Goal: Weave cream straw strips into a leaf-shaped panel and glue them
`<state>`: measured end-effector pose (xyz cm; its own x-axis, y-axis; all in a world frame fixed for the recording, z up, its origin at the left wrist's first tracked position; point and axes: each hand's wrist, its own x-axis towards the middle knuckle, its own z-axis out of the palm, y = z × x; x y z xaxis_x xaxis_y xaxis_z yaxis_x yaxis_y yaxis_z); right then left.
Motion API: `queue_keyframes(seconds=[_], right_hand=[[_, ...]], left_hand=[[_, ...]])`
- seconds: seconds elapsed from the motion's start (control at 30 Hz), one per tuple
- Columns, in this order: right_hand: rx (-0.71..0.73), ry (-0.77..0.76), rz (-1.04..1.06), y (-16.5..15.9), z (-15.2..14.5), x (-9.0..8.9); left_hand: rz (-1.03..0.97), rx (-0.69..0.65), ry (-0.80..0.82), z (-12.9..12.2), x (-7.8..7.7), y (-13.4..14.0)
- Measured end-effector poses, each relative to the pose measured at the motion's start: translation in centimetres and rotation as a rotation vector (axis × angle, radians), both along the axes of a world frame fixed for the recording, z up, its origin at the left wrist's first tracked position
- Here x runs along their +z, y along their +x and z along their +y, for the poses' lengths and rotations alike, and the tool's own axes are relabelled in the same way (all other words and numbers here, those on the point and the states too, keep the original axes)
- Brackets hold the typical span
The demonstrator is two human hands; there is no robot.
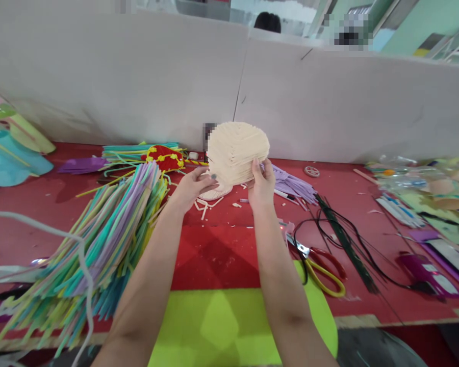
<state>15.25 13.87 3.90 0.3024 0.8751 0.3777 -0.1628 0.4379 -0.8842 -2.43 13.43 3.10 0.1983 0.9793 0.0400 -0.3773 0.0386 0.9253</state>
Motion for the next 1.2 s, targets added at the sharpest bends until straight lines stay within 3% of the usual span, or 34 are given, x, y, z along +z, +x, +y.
queue_keyframes(seconds=[0.13, 0.23, 0.43, 0.77, 1.0, 1.2], right_hand=[[0.006, 0.06, 0.189, -0.2, 0.1, 0.2], [0.014, 0.056, 0.252, -0.2, 0.1, 0.2], [0.049, 0.036, 0.256, 0.0, 0.2, -0.1], [0.033, 0.024, 0.229, -0.2, 0.3, -0.1], [0.049, 0.013, 0.275, -0.6, 0.2, -0.1], [0.005, 0.011, 0.309, -0.3, 0.1, 0.1]], left_hand=[[0.133, -0.084, 0.054, 0.1, -0.7, 0.7], [0.161, -0.076, 0.069, 0.3, -1.3, 1.1], [0.164, 0.003, 0.08, 0.4, -1.2, 1.7], [0.15, 0.011, 0.132, 0.2, -1.0, 1.7], [0.188, 0.167, 0.143, 0.7, -0.8, 1.2], [0.258, 0.287, 0.06, 0.2, 0.5, 0.0]])
